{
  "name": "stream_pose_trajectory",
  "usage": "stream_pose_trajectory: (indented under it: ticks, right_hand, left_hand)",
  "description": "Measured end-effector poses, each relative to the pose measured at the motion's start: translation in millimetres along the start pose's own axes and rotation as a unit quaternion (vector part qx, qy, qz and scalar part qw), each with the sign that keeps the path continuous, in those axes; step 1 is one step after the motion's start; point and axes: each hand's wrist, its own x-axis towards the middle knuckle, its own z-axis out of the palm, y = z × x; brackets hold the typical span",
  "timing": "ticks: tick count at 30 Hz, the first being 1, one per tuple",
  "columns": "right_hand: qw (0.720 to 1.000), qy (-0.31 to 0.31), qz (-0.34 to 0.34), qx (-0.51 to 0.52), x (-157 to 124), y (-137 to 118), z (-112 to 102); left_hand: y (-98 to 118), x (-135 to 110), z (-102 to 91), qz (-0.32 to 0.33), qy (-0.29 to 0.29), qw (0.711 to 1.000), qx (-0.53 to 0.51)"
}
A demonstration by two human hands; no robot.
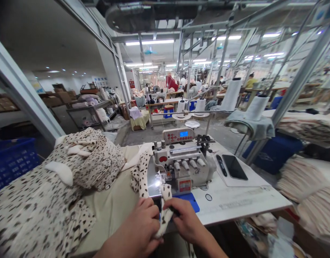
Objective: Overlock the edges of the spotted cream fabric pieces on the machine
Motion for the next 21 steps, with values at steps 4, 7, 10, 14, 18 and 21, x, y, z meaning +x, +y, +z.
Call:
stream_pose_trajectory:
  ticks: [4,7,10,14,18,21]
  right_hand:
    - [0.999,-0.026,-0.02,0.012,11,-16,15]
    - [1.0,-0.013,0.005,-0.002,24,-24,27]
    - [0.999,-0.004,0.032,-0.017,34,-29,36]
    - [0.998,-0.062,0.013,-0.024,34,-33,37]
    - [0.997,-0.065,0.025,0.026,11,-20,20]
    - [0.984,0.065,0.097,0.133,-4,3,-1]
  left_hand:
    - [-32,-14,-12.5,-0.033,0.051,0.998,0.022]
    - [-67,-32,-33.4,-0.238,0.08,0.962,0.111]
    - [-83,-48,-46.3,-0.304,0.05,0.942,0.133]
    - [-58,-49,-18.6,-0.131,-0.03,0.991,-0.015]
    - [-22,-34,36.2,0.031,-0.13,0.979,-0.156]
    - [-11,-30,52.2,0.025,-0.151,0.97,-0.189]
